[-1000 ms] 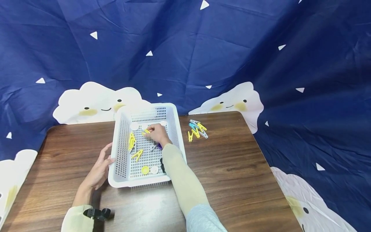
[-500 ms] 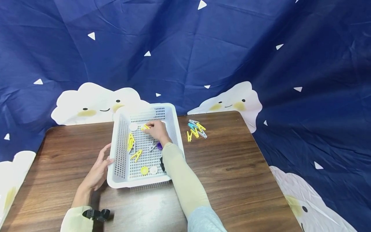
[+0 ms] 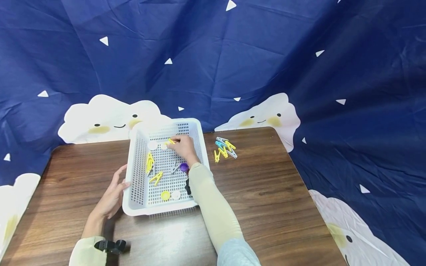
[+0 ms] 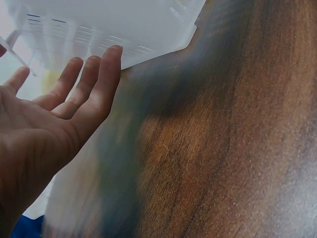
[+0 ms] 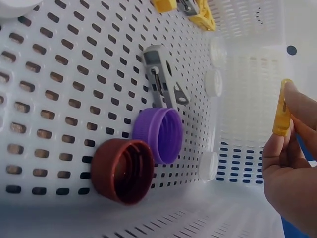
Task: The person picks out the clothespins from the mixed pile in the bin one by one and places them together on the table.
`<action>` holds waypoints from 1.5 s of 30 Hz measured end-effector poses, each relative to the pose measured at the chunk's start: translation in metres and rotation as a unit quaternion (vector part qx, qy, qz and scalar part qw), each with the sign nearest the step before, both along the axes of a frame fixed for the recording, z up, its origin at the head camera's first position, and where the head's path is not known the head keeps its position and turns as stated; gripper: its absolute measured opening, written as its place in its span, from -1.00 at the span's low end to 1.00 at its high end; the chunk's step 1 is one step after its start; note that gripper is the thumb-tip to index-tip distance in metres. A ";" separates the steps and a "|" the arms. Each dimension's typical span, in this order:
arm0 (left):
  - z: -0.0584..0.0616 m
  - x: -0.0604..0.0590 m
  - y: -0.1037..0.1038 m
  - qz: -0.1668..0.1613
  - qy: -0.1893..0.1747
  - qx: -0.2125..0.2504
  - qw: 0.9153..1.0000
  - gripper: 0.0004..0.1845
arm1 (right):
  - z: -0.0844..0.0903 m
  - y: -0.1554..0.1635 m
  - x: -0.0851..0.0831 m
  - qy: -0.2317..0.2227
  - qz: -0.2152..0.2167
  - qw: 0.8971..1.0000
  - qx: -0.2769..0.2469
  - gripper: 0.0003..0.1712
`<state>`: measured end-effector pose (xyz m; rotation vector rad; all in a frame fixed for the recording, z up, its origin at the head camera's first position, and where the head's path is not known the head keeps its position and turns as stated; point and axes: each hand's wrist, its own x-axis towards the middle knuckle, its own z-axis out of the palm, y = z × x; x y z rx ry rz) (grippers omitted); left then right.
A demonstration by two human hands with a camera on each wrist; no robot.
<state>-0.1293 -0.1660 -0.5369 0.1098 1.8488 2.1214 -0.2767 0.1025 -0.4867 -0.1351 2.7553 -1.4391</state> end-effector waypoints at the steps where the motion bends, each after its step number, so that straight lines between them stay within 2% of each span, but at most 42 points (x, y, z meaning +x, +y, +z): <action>1: 0.000 0.000 0.000 0.000 0.000 0.000 1.000 -0.31 | 0.001 0.001 0.000 0.001 -0.002 1.000 -0.003 -0.62; 10: -0.001 0.000 0.000 0.002 -0.002 0.001 1.000 -0.31 | 0.008 0.007 0.001 0.025 -0.014 0.999 -0.029 -0.66; 15: -0.001 -0.001 0.000 0.001 -0.003 0.004 1.000 -0.30 | 0.012 0.010 0.000 0.041 -0.016 0.999 -0.028 -0.65; 24: 0.000 0.000 0.001 0.001 -0.001 0.003 1.000 -0.30 | 0.020 0.017 0.002 0.043 -0.029 0.998 -0.019 -0.68; 31: 0.000 -0.001 0.001 0.001 -0.003 0.001 1.000 -0.30 | 0.028 0.021 0.003 0.065 -0.037 0.997 -0.037 -0.70; 45: 0.000 0.001 0.000 -0.002 -0.002 -0.007 1.000 -0.31 | 0.043 0.035 0.005 0.062 -0.059 0.996 -0.037 -0.67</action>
